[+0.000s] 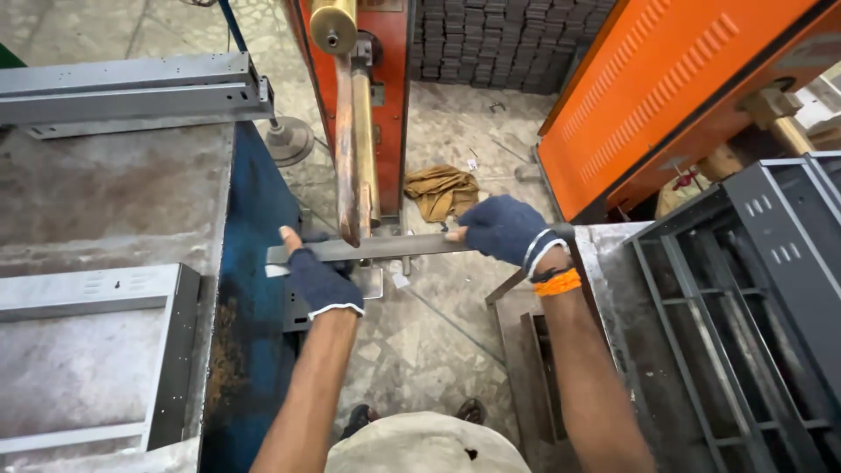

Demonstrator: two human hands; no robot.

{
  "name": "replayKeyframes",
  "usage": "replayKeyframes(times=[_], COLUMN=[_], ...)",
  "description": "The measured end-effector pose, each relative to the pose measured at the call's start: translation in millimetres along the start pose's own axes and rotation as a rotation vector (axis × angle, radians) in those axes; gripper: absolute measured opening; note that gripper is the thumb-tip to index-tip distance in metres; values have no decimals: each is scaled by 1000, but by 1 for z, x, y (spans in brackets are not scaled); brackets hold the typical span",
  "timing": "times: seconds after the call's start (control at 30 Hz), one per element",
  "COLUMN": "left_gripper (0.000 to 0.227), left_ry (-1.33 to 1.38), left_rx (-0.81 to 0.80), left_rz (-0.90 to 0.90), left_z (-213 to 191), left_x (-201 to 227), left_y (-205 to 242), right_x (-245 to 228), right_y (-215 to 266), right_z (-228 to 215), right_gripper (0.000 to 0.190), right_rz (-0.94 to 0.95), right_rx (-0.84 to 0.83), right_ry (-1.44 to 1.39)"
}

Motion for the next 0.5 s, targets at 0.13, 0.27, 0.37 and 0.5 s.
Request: replayKeyframes(times=[0.13, 0.27, 0.37, 0.5], left_gripper=[47, 54, 51, 44], left_ry=[-32, -35, -80, 74], left_rx=[-16, 95, 142, 37], left_rz=[98, 194, 205, 161], left_z=[-23, -41, -39, -28], left_x=[35, 57, 52, 41], left_y=[-47, -63, -46, -25], right_x=[-49, -75, -71, -48], right_y=[-6, -2, -6, -24], right_z=[36, 47, 27, 25], right_gripper=[40, 41, 41, 43], right_rz=[-382, -397, -384, -273], right_rx=[182, 185, 126, -30], right_ry=[178, 176, 170, 158])
Point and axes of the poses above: each hand's wrist, its own y-axis away from the middle knuckle, its own z-axis out of the palm, x = y × z, the point moved 5 cm from there along -y, towards the middle knuckle, and after that the axes turned 8 degrees about z, right-handed, at the moved point
